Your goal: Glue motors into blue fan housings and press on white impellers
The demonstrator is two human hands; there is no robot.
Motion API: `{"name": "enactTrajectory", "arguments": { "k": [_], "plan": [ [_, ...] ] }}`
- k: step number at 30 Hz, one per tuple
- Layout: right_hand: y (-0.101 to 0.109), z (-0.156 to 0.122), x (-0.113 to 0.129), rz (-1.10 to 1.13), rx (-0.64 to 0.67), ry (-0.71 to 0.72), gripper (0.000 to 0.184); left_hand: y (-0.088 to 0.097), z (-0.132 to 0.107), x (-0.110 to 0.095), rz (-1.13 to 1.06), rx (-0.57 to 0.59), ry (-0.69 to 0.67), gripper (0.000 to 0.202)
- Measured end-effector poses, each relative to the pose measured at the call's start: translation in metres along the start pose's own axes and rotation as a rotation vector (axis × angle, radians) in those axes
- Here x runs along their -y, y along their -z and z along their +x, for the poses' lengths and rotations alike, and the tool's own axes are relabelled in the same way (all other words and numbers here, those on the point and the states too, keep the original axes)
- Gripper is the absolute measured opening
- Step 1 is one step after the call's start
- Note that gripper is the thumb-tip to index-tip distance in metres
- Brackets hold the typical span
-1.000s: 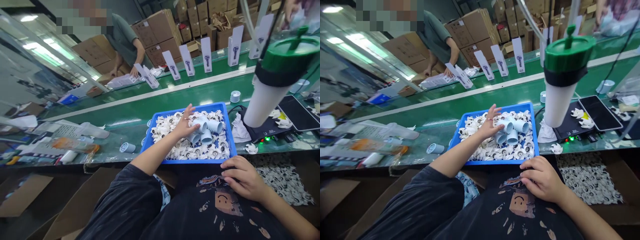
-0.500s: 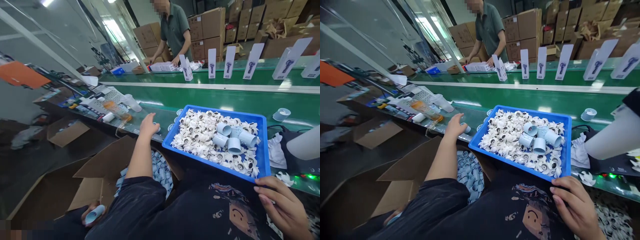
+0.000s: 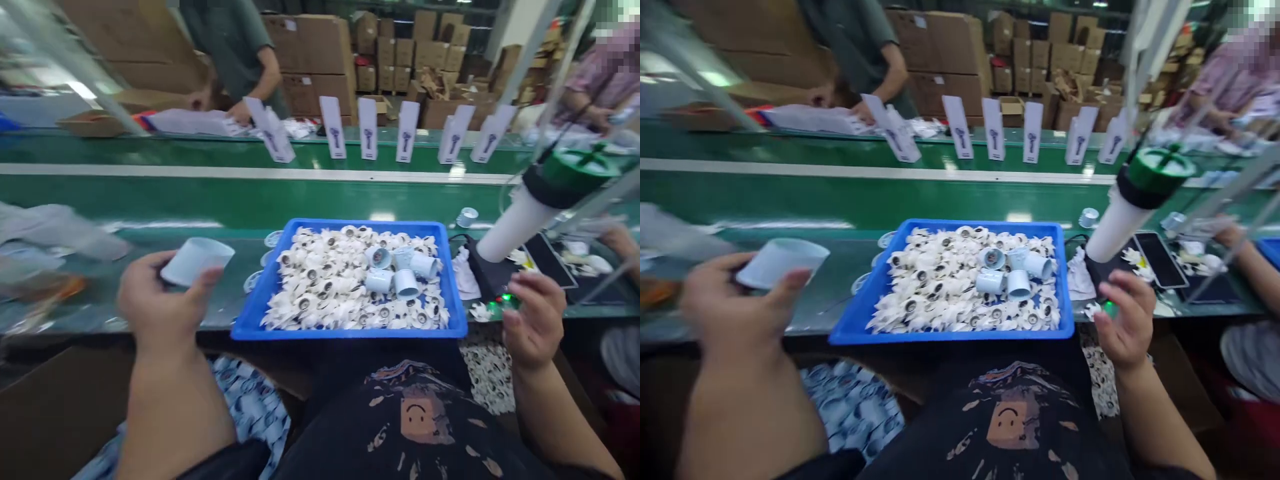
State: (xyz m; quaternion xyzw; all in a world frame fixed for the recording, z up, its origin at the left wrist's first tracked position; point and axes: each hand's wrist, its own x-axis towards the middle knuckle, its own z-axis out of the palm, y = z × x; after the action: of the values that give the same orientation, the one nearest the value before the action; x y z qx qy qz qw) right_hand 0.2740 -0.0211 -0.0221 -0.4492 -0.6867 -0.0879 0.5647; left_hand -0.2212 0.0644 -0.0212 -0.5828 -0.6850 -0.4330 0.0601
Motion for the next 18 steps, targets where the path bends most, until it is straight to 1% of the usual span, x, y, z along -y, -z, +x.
{"name": "enactTrajectory", "arguments": {
  "k": [1, 2, 3, 4, 5, 6, 8, 9, 11, 12, 13, 15, 18],
  "plan": [
    [-0.002, 0.011, -0.009, -0.008, -0.104, -0.017, 0.033, -0.006, -0.01, -0.018, -0.169, -0.081, -0.018, 0.054],
    [-0.004, 0.023, -0.02, 0.014, -0.172, -0.062, 0.041, -0.013, -0.021, -0.036, -0.357, -0.105, -0.039, 0.057],
    [-0.006, 0.037, -0.032, 0.012, -0.192, -0.088, 0.05, -0.019, -0.032, -0.056, -0.524, -0.056, -0.037, 0.059],
    [-0.008, 0.05, -0.044, 0.009, -0.197, -0.105, 0.056, -0.025, -0.043, -0.074, -0.655, 0.04, -0.034, 0.062],
    [-0.009, 0.062, -0.054, 0.032, -0.17, -0.122, 0.059, -0.03, -0.053, -0.091, -0.755, 0.159, -0.038, 0.064],
    [-0.01, 0.072, -0.062, 0.118, -0.111, -0.149, 0.059, -0.033, -0.061, -0.106, -0.821, 0.293, -0.055, 0.062],
    [-0.012, 0.085, -0.069, 0.222, 0.007, -0.216, 0.058, -0.038, -0.075, -0.128, -0.892, 0.546, -0.137, 0.055],
    [-0.012, 0.087, -0.069, 0.282, 0.038, -0.257, 0.057, -0.039, -0.08, -0.135, -0.919, 0.655, -0.188, 0.051],
    [-0.013, 0.085, -0.059, 0.403, 0.029, -0.337, 0.061, -0.039, -0.09, -0.145, -0.973, 0.817, -0.281, 0.048],
    [-0.013, 0.082, -0.052, 0.473, 0.011, -0.375, 0.065, -0.04, -0.095, -0.149, -0.999, 0.867, -0.314, 0.047],
    [-0.014, 0.079, -0.042, 0.543, 0.0, -0.41, 0.068, -0.041, -0.1, -0.153, -1.024, 0.89, -0.338, 0.047],
    [-0.016, 0.074, -0.019, 0.695, 0.051, -0.479, 0.065, -0.044, -0.109, -0.163, -1.031, 0.9, -0.376, 0.05],
    [-0.021, 0.076, 0.022, 0.923, 0.161, -0.571, 0.051, -0.048, -0.118, -0.182, -0.876, 0.916, -0.419, 0.065]
  ]
}}
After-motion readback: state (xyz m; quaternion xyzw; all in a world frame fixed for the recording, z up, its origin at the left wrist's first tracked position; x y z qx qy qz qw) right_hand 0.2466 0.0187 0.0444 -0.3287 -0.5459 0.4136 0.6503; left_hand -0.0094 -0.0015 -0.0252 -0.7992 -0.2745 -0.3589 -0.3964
